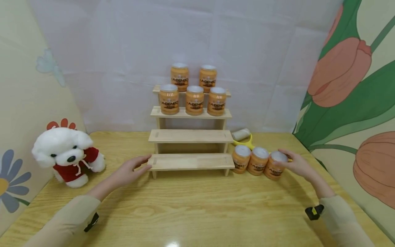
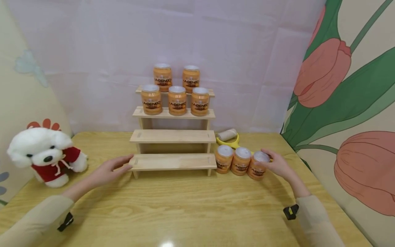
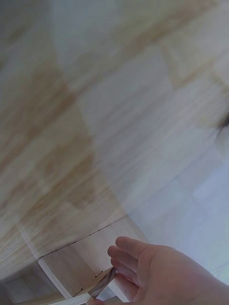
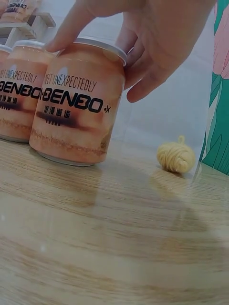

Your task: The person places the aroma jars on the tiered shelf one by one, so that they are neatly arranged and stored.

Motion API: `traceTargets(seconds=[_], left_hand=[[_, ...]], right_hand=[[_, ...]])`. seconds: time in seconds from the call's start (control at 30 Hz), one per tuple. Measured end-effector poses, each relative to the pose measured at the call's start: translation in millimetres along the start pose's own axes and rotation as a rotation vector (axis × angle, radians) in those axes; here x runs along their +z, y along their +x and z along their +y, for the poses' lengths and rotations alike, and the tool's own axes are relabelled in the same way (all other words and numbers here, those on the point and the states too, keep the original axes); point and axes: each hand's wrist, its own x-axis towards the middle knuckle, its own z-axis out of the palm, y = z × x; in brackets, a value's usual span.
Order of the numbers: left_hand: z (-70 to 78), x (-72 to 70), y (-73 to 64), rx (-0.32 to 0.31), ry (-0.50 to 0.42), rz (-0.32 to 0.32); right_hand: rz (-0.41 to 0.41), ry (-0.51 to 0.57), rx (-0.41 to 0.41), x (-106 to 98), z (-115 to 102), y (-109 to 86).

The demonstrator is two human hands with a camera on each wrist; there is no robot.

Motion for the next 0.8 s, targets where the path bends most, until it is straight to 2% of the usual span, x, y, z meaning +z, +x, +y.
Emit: traceTargets(seconds=[0.27, 0.6, 0.8], left_hand=[[-3.2, -0.2, 1.1, -0.006, 0.009, -0.007], [-2.1, -1.3, 0.3, -0.013, 0.011, -0.01], [-4.4, 0.1, 1.0, -0.016, 0.008, -0.014]], right_hand=[[0.024, -0.005, 0.01, 2.8, 1.0, -1.4], [0.023, 0.031, 0.092, 7.6, 0.6, -4.1], [0.028, 0.009, 0.113, 7.8, -1.5, -6.7]])
